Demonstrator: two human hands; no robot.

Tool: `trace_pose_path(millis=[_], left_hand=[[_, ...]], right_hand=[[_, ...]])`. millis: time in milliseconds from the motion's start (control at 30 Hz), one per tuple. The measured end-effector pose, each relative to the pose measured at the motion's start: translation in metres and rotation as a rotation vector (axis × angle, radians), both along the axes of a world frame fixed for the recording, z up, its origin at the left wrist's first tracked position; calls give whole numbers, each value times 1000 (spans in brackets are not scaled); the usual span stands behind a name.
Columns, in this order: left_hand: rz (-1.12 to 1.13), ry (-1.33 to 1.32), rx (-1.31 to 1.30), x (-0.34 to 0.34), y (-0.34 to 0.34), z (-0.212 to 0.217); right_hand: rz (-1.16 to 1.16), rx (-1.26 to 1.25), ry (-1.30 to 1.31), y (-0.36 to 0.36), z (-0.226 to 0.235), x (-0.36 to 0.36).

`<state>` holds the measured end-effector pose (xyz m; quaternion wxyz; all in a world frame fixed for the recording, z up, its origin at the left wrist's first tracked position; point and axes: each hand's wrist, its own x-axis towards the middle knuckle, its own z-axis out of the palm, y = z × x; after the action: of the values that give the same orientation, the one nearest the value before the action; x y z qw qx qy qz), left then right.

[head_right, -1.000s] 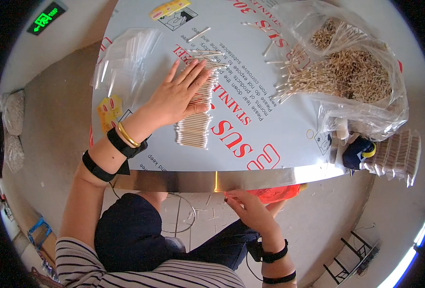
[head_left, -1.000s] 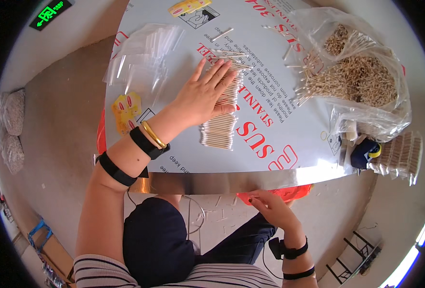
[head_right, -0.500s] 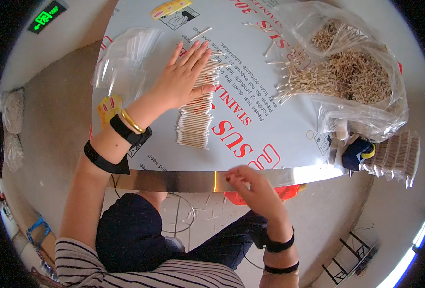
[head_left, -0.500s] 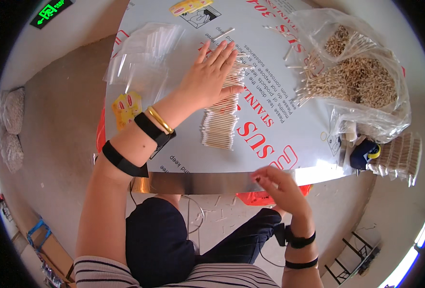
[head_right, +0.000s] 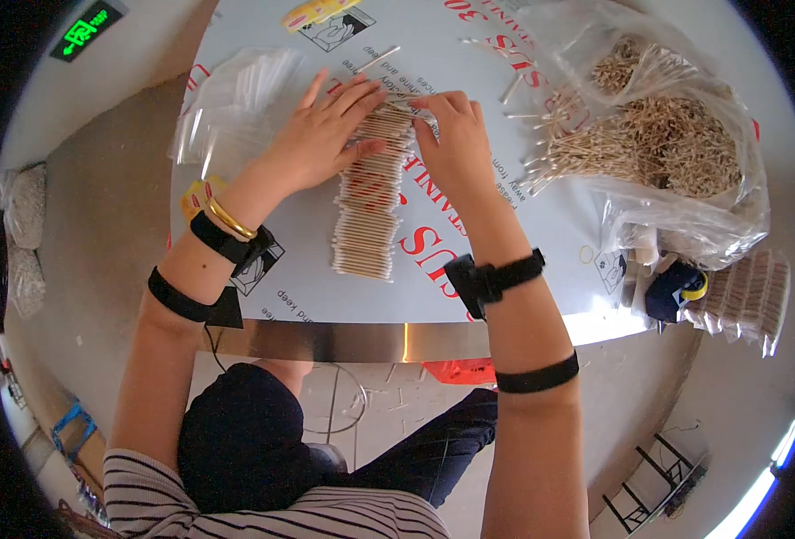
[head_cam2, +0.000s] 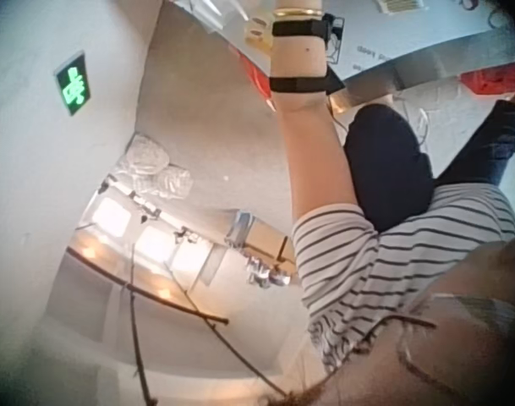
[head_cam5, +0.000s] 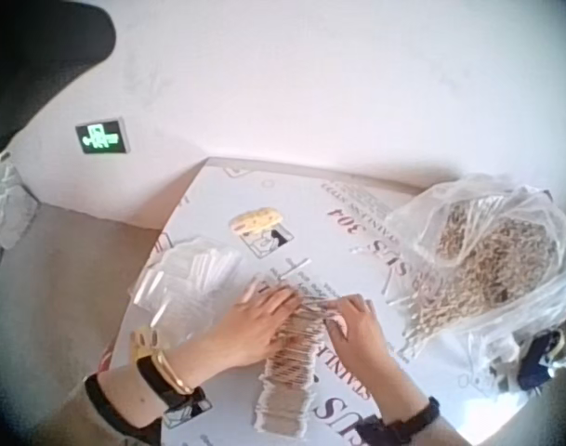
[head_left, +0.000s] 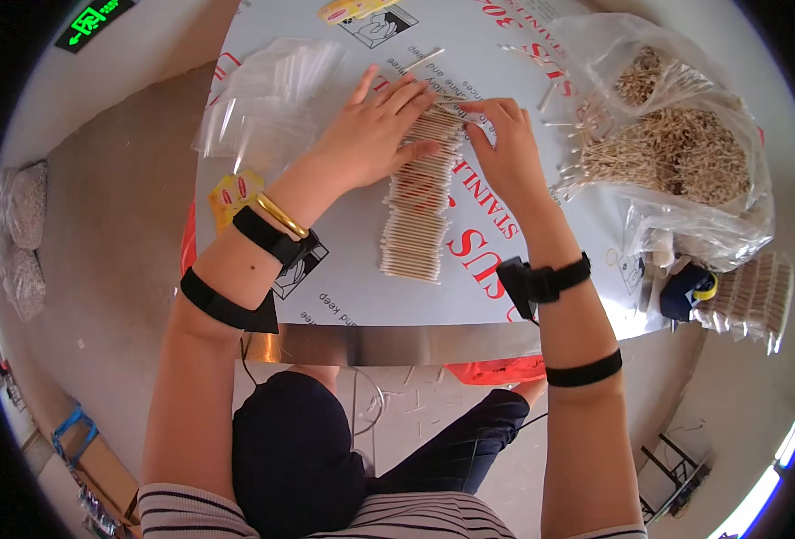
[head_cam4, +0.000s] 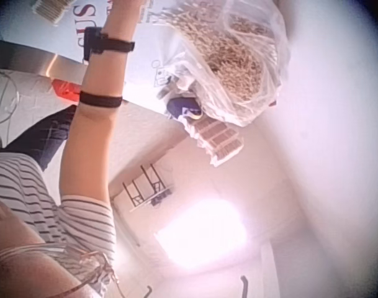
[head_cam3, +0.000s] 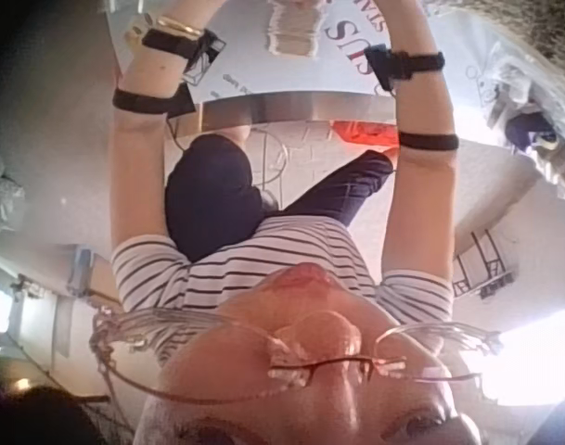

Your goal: Organizing and aligning cotton swabs into neat rows on a workbench for packaging.

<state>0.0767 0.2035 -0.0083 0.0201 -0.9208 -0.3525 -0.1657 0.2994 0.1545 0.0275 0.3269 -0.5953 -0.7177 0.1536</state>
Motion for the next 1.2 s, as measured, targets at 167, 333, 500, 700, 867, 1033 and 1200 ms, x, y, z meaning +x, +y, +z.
trace_pose_path(millis=[167,333,500,700,867,1033,1200], left_hand=[[-2,1,-21,0,-2,3],[-1,-13,8,-3,-1,1],[95,-49,-16,-3,4,4],[61,-74,85,-1,8,-1],[141,-126,-108,16,56,2],[99,-114,-350,22,75,7],[-94,-209,-418,12,65,4]], right_hand=[[-104,26,-260,32,-19,-9],[-92,21,-291,49,-23,-8],[-33,100,-310,67,-11,7],[34,-7,-359,78,-8,20],[2,-70,-246,75,-9,40],[-61,-114,-148,38,-13,40],[-32,-97,-101,6,-11,36]])
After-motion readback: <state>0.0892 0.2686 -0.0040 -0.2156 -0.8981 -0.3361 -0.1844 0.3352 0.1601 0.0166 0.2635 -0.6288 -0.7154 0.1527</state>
